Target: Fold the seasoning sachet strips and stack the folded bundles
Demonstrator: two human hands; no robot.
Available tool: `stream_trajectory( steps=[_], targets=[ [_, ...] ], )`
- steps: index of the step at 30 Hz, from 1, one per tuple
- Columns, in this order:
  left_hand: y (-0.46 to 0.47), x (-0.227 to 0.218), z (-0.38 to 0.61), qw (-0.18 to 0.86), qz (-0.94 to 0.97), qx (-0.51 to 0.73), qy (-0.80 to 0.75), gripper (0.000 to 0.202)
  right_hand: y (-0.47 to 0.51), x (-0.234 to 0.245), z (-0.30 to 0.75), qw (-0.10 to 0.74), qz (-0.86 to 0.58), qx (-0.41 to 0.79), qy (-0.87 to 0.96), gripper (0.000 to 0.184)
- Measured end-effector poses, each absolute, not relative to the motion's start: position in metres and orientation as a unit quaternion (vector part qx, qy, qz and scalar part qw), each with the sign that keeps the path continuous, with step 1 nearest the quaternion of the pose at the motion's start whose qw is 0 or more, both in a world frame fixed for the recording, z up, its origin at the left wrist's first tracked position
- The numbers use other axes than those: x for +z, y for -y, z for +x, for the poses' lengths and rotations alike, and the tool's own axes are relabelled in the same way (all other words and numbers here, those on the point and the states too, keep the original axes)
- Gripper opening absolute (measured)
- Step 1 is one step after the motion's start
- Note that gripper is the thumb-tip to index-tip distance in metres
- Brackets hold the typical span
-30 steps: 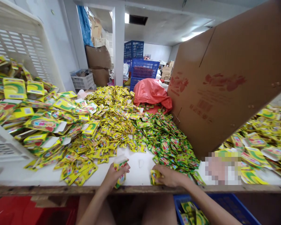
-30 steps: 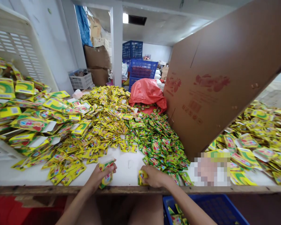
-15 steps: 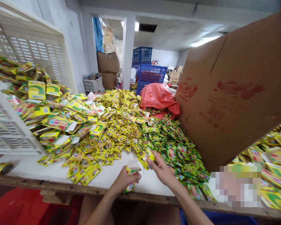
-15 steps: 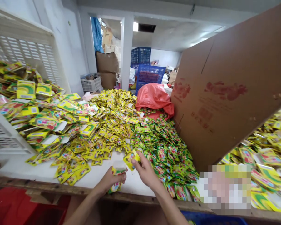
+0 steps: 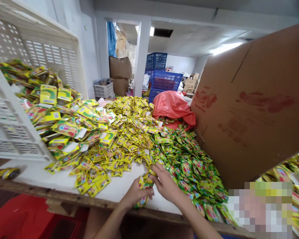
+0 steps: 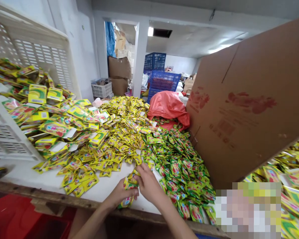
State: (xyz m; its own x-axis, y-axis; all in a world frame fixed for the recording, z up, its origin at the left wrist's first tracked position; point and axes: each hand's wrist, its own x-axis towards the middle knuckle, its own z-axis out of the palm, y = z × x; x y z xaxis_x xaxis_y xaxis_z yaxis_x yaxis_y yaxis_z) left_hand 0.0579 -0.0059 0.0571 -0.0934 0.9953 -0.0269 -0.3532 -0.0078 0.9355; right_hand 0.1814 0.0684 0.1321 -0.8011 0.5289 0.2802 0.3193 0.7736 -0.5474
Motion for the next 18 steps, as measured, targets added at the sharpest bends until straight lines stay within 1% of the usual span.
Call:
stream_trajectory(
  steps=[3, 7, 9, 11, 13, 15, 18],
  targets=[
    [0.007, 0.057, 0.058, 0.555, 0.388, 0.596, -0.431, 0.029, -0.067, 0.136, 0.178, 0.202, -0.221, 0.244, 0.922, 0.012],
    [0.008, 0.061, 0.056, 0.522, 0.417, 0.587, -0.457, 0.020, -0.061, 0.134, 0.166, 0.190, -0.221, 0.201, 0.935, 0.014],
    [0.008, 0.063, 0.055, 0.515, 0.425, 0.589, -0.455, 0.020, -0.061, 0.134, 0.163, 0.187, -0.198, 0.217, 0.937, 0.016],
    [0.007, 0.064, 0.053, 0.527, 0.421, 0.590, -0.444, 0.019, -0.064, 0.134, 0.164, 0.205, -0.204, 0.257, 0.922, 0.020],
    [0.005, 0.063, 0.051, 0.544, 0.412, 0.592, -0.428, 0.025, -0.069, 0.133, 0.169, 0.221, -0.227, 0.286, 0.904, 0.022],
    [0.003, 0.060, 0.049, 0.551, 0.412, 0.588, -0.426, 0.032, -0.073, 0.130, 0.175, 0.224, -0.245, 0.285, 0.899, 0.016],
    [0.001, 0.055, 0.049, 0.547, 0.417, 0.564, -0.456, 0.029, -0.073, 0.118, 0.178, 0.233, -0.282, 0.252, 0.896, 0.007]
  ],
)
